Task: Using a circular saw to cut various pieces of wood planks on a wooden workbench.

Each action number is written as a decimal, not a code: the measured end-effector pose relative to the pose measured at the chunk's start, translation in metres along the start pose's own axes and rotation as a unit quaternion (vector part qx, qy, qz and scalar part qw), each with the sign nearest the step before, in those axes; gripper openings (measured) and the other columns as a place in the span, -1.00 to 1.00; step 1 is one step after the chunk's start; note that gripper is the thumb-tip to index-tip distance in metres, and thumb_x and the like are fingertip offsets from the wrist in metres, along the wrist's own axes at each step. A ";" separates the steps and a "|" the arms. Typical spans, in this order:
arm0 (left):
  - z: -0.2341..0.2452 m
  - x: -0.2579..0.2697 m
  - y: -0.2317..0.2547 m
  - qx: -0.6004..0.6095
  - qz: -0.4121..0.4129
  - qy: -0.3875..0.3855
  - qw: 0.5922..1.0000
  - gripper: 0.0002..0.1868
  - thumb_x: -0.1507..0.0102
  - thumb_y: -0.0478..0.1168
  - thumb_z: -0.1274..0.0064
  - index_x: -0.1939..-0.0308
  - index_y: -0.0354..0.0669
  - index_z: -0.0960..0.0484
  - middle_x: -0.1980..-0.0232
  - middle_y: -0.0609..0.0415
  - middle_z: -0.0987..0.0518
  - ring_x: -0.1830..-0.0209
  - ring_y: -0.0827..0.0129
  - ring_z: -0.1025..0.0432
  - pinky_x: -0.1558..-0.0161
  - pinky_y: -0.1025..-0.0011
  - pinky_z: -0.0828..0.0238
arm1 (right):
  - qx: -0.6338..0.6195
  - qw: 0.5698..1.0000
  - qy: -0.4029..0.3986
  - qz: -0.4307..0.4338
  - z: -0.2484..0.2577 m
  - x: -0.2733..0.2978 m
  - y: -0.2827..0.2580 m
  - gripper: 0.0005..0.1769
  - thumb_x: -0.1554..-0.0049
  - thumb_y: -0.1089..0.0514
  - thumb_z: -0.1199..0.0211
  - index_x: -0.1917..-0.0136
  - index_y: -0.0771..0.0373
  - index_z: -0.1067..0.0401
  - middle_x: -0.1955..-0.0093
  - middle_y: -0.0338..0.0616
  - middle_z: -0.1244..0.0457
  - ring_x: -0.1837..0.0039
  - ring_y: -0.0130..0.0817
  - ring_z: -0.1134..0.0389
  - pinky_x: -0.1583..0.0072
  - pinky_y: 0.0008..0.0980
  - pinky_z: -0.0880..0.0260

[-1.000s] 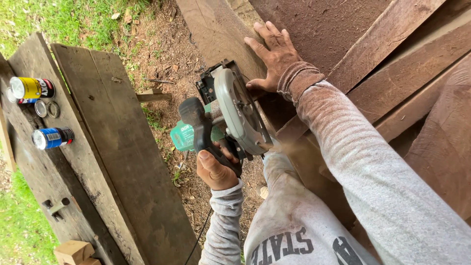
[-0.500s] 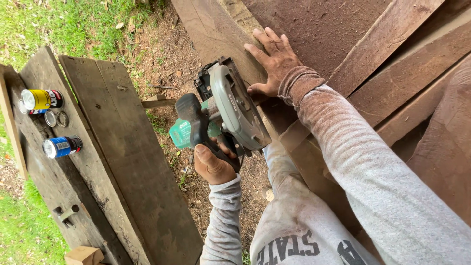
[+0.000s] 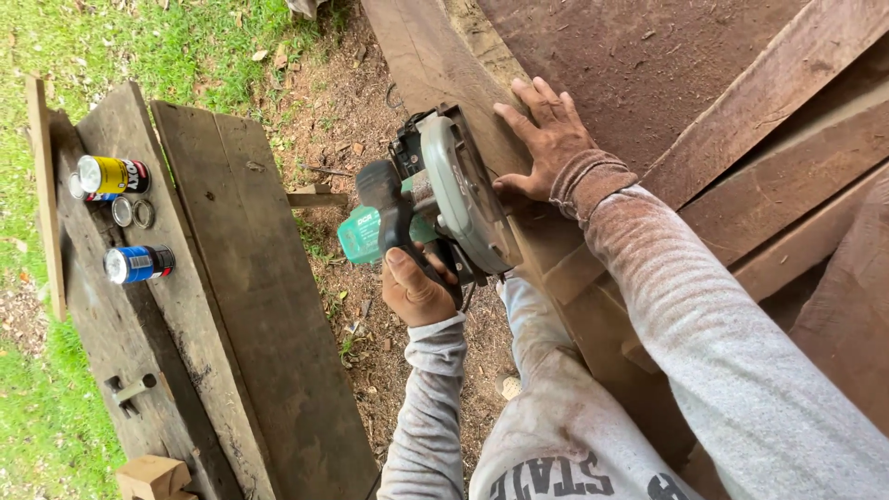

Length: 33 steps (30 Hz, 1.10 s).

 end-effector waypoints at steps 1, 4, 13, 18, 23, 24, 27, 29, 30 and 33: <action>-0.001 -0.002 0.000 -0.005 0.000 0.002 1.000 -0.35 -0.36 0.33 0.10 0.18 -0.29 -0.47 0.57 0.11 -0.43 0.70 0.45 -0.32 0.64 0.50 -0.27 | 0.001 1.000 0.002 0.001 -0.001 0.000 0.001 0.27 0.12 -0.57 -0.41 -0.65 0.00 -0.03 -0.69 0.05 0.20 -0.70 0.15 0.28 -0.59 0.30 0.29; -0.005 -0.008 0.000 0.012 -0.003 0.000 1.000 -0.38 -0.38 0.31 0.11 0.17 -0.27 -0.46 0.58 0.12 -0.42 0.71 0.46 -0.30 0.63 0.51 -0.25 | 0.002 1.000 0.002 0.001 -0.001 -0.001 0.002 0.27 0.12 -0.58 -0.38 -0.65 -0.01 -0.04 -0.69 0.05 0.19 -0.70 0.16 0.27 -0.59 0.30 0.28; -0.018 -0.027 0.005 0.061 -0.005 -0.022 0.998 -0.42 -0.38 0.29 0.09 0.21 -0.22 -0.43 0.62 0.16 -0.36 0.74 0.47 -0.27 0.66 0.48 -0.25 | 0.010 1.000 0.015 0.005 -0.006 0.000 0.007 0.26 0.12 -0.63 -0.32 -0.65 -0.02 -0.05 -0.69 0.05 0.17 -0.71 0.16 0.25 -0.61 0.28 0.26; -0.023 -0.035 0.007 0.036 -0.003 0.001 0.999 -0.42 -0.37 0.30 0.10 0.22 -0.20 -0.44 0.61 0.18 -0.37 0.74 0.50 -0.27 0.67 0.50 -0.25 | 0.025 1.000 0.003 0.008 -0.012 -0.002 0.010 0.28 0.12 -0.68 -0.24 -0.65 -0.02 -0.02 -0.70 0.06 0.21 -0.69 0.15 0.29 -0.58 0.29 0.30; -0.028 -0.044 0.010 0.033 -0.006 -0.002 0.999 -0.40 -0.37 0.33 0.10 0.23 -0.19 -0.43 0.61 0.19 -0.36 0.74 0.51 -0.26 0.68 0.51 -0.23 | 0.037 0.999 -0.008 0.005 -0.016 0.000 0.014 0.26 0.10 -0.68 -0.21 -0.66 -0.03 -0.01 -0.71 0.06 0.23 -0.70 0.14 0.31 -0.58 0.28 0.32; -0.028 -0.045 0.011 0.029 -0.002 0.000 1.000 -0.40 -0.36 0.33 0.11 0.23 -0.19 -0.43 0.62 0.19 -0.35 0.74 0.51 -0.26 0.68 0.51 -0.23 | 0.035 0.999 -0.007 0.005 -0.017 0.000 0.014 0.26 0.08 -0.68 -0.21 -0.67 -0.04 0.00 -0.72 0.05 0.23 -0.72 0.12 0.31 -0.60 0.27 0.31; -0.031 -0.051 0.011 0.021 -0.003 0.007 1.000 -0.39 -0.35 0.34 0.11 0.23 -0.19 -0.44 0.63 0.18 -0.35 0.75 0.51 -0.26 0.68 0.51 -0.21 | 0.030 1.000 -0.006 0.007 -0.017 -0.001 0.015 0.31 0.10 -0.73 -0.17 -0.68 -0.04 0.03 -0.73 0.04 0.24 -0.72 0.11 0.32 -0.62 0.25 0.32; -0.032 -0.055 0.010 0.017 -0.007 0.013 1.000 -0.38 -0.35 0.34 0.11 0.23 -0.20 -0.45 0.64 0.17 -0.35 0.75 0.51 -0.25 0.68 0.51 -0.21 | 0.027 1.000 -0.008 0.009 -0.018 -0.001 0.016 0.35 0.13 -0.78 -0.14 -0.68 -0.04 0.05 -0.72 0.05 0.25 -0.72 0.12 0.33 -0.61 0.24 0.32; -0.033 -0.057 0.009 0.016 -0.010 0.013 1.000 -0.38 -0.35 0.35 0.12 0.23 -0.20 -0.45 0.63 0.17 -0.35 0.75 0.51 -0.25 0.68 0.51 -0.19 | 0.037 0.999 -0.013 0.010 -0.019 -0.001 0.017 0.41 0.18 -0.83 -0.11 -0.68 -0.03 0.06 -0.72 0.07 0.27 -0.71 0.12 0.34 -0.61 0.25 0.33; -0.036 -0.064 0.009 0.012 -0.019 0.015 1.000 -0.38 -0.36 0.35 0.13 0.24 -0.20 -0.45 0.64 0.17 -0.35 0.75 0.50 -0.25 0.68 0.51 -0.18 | 0.042 0.999 -0.016 0.018 -0.018 -0.001 0.017 0.54 0.32 -0.91 -0.06 -0.68 -0.01 0.09 -0.72 0.08 0.29 -0.70 0.14 0.35 -0.59 0.29 0.35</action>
Point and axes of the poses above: each hand's wrist, its own x-axis away from the middle knuckle, its own z-axis out of the back of the hand, y = z × x, the point moved 3 cm from there along -x, towards the middle knuckle
